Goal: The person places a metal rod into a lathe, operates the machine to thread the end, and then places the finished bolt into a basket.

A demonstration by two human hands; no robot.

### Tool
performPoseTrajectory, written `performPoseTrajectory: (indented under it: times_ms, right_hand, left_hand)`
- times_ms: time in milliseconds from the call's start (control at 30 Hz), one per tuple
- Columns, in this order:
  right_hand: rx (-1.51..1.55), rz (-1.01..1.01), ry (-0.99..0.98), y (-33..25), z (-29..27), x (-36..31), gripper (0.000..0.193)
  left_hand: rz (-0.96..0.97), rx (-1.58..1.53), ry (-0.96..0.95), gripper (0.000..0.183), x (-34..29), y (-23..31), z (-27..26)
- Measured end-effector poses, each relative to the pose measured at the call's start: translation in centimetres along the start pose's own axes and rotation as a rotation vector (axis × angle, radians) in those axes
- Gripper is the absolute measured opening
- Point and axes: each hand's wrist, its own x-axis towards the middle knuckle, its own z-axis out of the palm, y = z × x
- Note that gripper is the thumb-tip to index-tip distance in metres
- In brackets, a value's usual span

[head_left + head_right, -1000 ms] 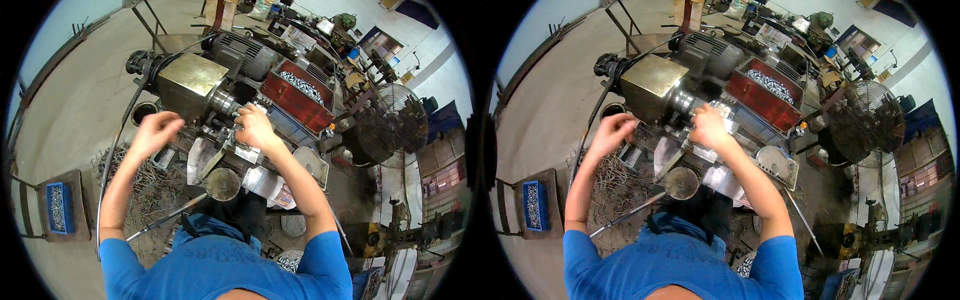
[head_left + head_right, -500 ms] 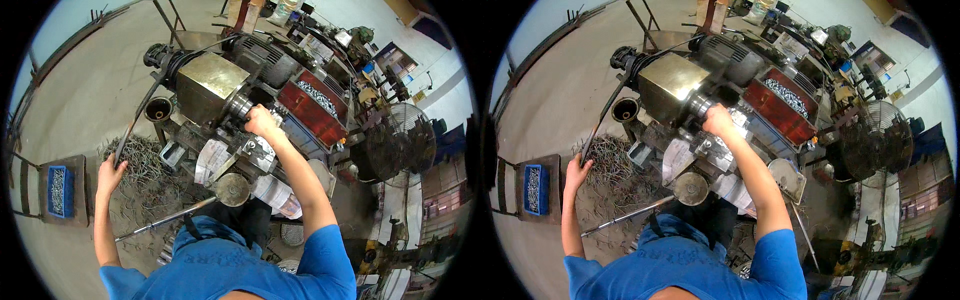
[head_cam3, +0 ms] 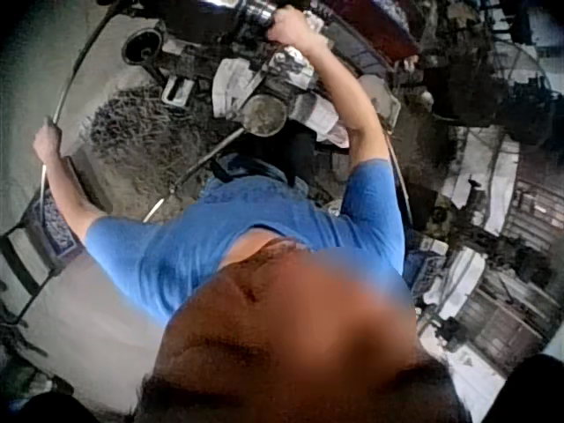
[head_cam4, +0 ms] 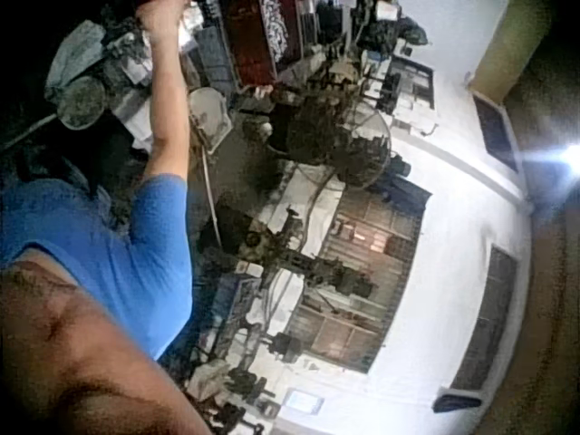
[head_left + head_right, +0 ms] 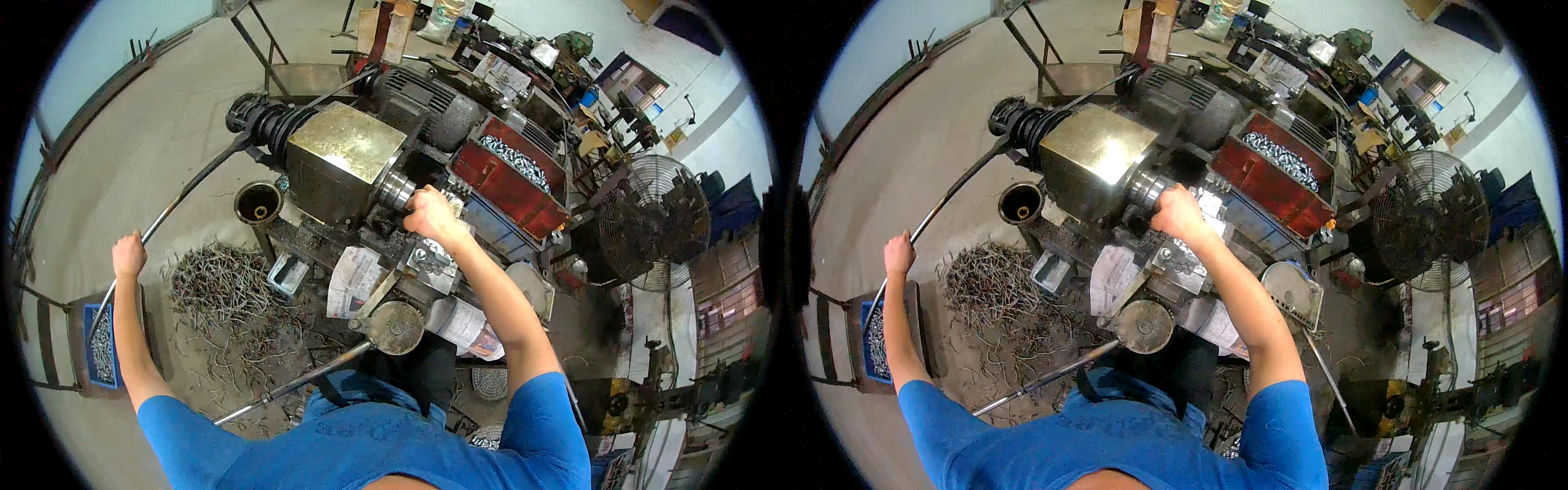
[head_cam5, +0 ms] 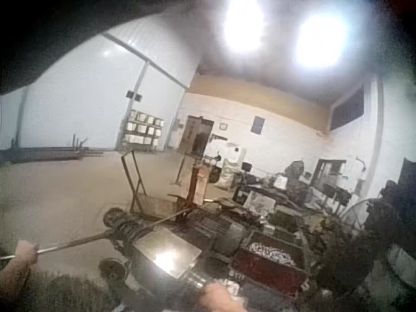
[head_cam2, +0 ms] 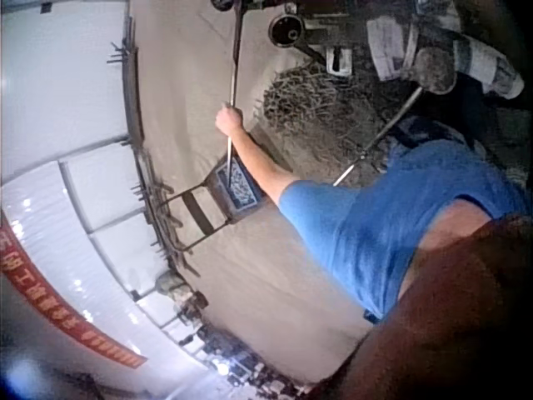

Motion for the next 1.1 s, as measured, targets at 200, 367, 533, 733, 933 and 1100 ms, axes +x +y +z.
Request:
performPoseTrajectory:
  times_ms: [200,367,533,733,933,1100]
  right_hand:
    - [0.132,-0.137,0.288,-1.1,-4.6,-5.7,0.031]
    - [0.139,0.060,0.339,2.0,-7.5,-16.3,0.033]
    - [0.084,0.468,0.239,7.1,-7.0,-30.4,0.037]
    - [-0.103,0.946,0.151,14.2,-4.7,-46.3,0.048]
    - [-0.378,1.409,-0.169,17.7,-0.7,-60.8,0.045]
    - [-0.339,1.434,-0.041,10.9,2.3,-60.3,0.026]
  left_hand:
    - [0.067,-0.544,0.562,0.034,-1.3,6.1,-0.3]
    - [0.069,-0.980,-0.135,0.046,-5.5,21.7,7.5]
    - [0.483,-0.301,-0.423,0.041,-6.6,31.4,6.4]
    - [0.600,-0.149,-0.320,0.022,-2.8,29.4,6.3]
    - [0.341,-0.368,-0.370,0.025,-4.5,25.3,6.4]
    - [0.136,-0.401,-0.462,0.027,-7.6,19.3,7.3]
